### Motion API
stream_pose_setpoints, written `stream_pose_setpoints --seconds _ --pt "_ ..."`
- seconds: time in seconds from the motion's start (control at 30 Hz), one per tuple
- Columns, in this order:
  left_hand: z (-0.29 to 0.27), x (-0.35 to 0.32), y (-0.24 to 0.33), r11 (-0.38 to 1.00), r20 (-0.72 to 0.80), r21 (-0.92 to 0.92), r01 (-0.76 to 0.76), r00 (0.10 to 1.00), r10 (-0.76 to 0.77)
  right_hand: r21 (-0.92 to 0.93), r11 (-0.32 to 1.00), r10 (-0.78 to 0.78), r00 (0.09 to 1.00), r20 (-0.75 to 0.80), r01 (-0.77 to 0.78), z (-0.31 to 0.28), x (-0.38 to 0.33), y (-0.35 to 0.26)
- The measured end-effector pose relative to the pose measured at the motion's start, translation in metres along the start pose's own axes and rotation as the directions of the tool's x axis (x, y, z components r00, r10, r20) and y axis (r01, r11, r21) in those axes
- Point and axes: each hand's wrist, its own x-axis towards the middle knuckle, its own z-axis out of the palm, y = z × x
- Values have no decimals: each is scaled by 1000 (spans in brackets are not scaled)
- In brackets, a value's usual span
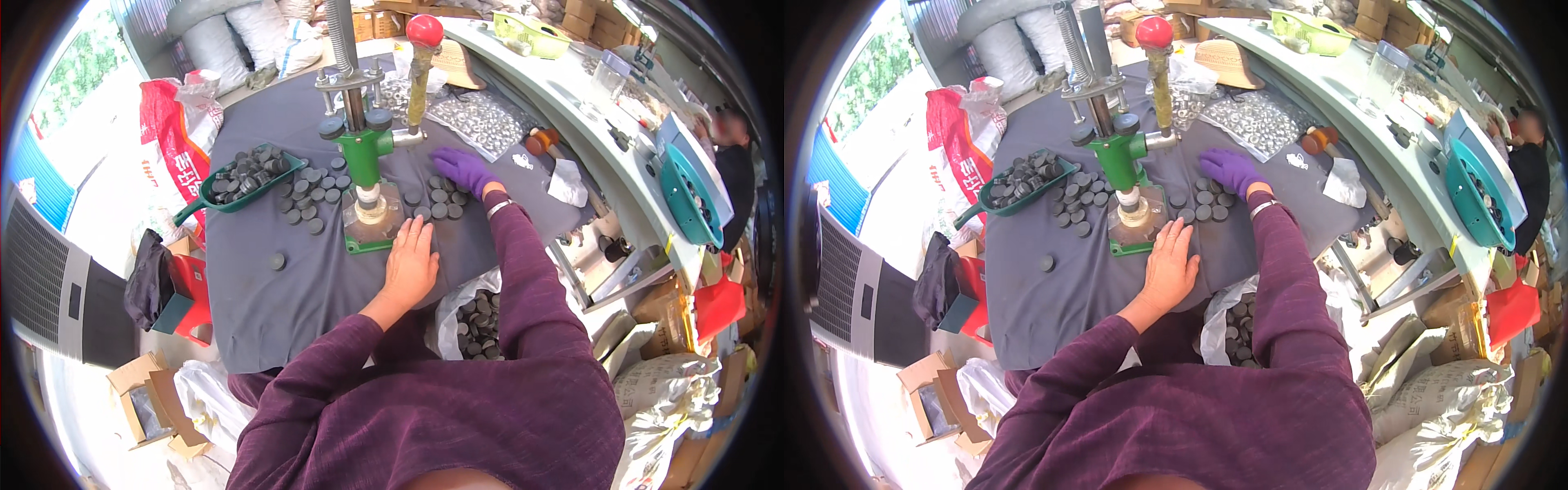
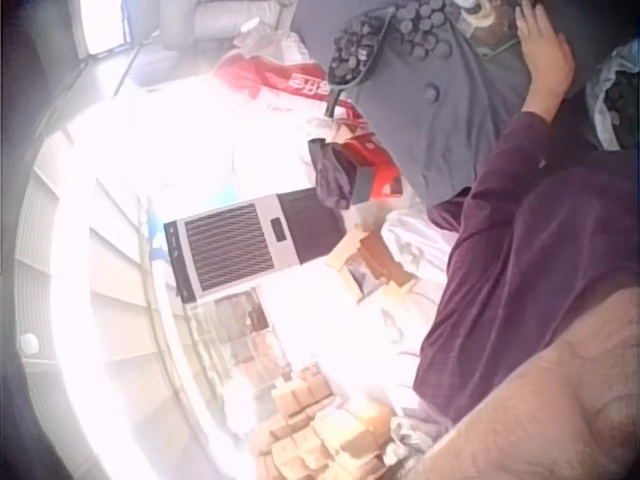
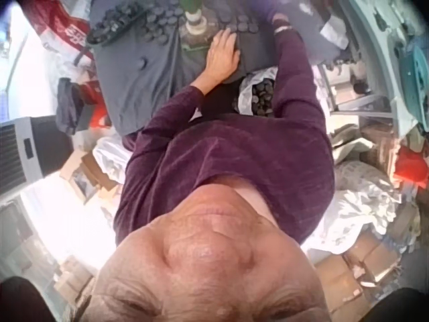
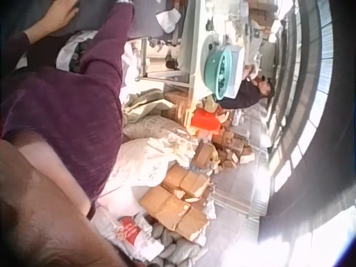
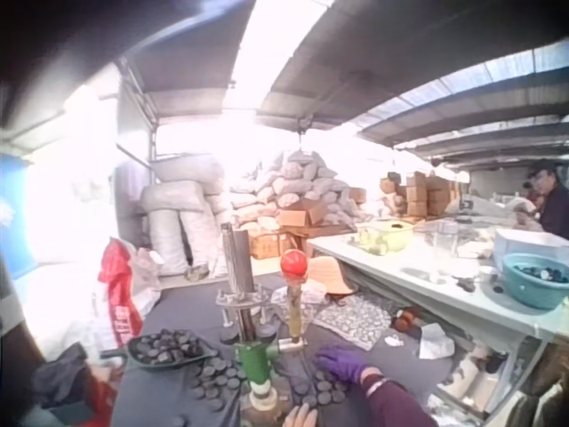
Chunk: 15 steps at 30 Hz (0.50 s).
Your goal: Insert small plastic discs into a manual press, pull the lever to process them, and then move them aside.
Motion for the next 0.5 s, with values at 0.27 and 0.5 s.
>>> stream_pose_setpoints --seconds 0.27,0.5 --pt "25 49 1 982 -13 188 7 1000 -5 383 910 98 981 168 -157 -6 -27 -3" --pt "69 92 -14 901 86 352 253 950 -301 31 990 -132 981 -143 137 25 -30 7"
